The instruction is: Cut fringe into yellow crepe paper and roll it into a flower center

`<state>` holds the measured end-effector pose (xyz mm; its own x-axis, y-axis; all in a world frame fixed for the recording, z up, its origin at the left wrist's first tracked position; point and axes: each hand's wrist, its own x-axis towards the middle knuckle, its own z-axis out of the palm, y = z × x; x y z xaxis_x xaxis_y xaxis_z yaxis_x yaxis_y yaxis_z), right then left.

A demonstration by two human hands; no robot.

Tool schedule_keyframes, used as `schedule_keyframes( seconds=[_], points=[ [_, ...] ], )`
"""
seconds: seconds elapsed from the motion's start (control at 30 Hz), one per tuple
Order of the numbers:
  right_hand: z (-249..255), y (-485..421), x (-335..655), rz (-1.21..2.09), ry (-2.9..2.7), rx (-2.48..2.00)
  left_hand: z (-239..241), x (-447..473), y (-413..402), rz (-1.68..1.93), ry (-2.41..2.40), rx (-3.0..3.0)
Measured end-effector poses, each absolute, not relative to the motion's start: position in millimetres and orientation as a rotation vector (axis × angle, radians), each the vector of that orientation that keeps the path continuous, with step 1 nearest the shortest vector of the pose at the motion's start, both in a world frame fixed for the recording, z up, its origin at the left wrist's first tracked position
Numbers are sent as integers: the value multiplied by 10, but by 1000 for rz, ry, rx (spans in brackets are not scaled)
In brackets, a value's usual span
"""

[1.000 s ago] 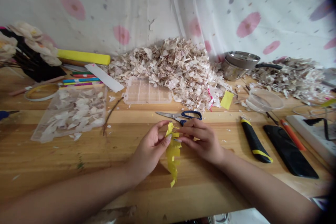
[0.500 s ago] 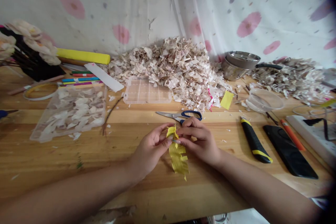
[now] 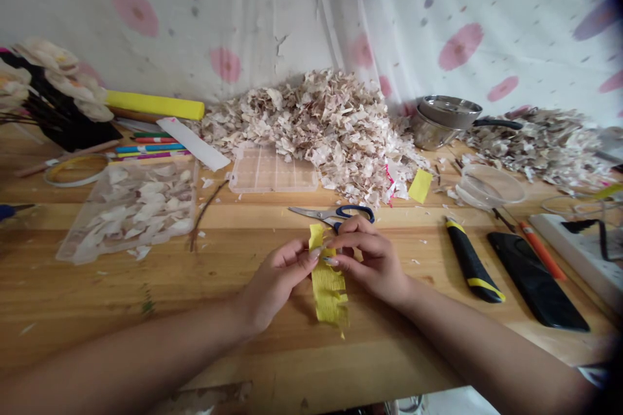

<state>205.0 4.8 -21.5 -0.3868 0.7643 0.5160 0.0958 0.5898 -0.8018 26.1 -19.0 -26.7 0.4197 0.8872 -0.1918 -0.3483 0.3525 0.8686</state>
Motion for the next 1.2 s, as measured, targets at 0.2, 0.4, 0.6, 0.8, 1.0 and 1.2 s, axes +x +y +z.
schedule_keyframes(
  seconds=[0.2,0.4,0.6,0.8,1.0,1.2],
  points=[
    [-202,31,2057,871,-1837,-673,-306,237,-190,854,739,898],
    [-202,24,2056,858,-1829,-654,-304,232,-198,856,734,904],
    [-189,2,2073,930,-1832,-602,-280,218,-191,834,667,886],
    [-239,36,2084,1149,-1592,-851,-234,202,-207,822,661,770],
    [-212,17,2040,1746,-1533,-785,-230,187,-194,798,646,787],
    [-163,-12,2033,1776,-1570,-861,-196,201,-234,637,776,1037]
  ],
)
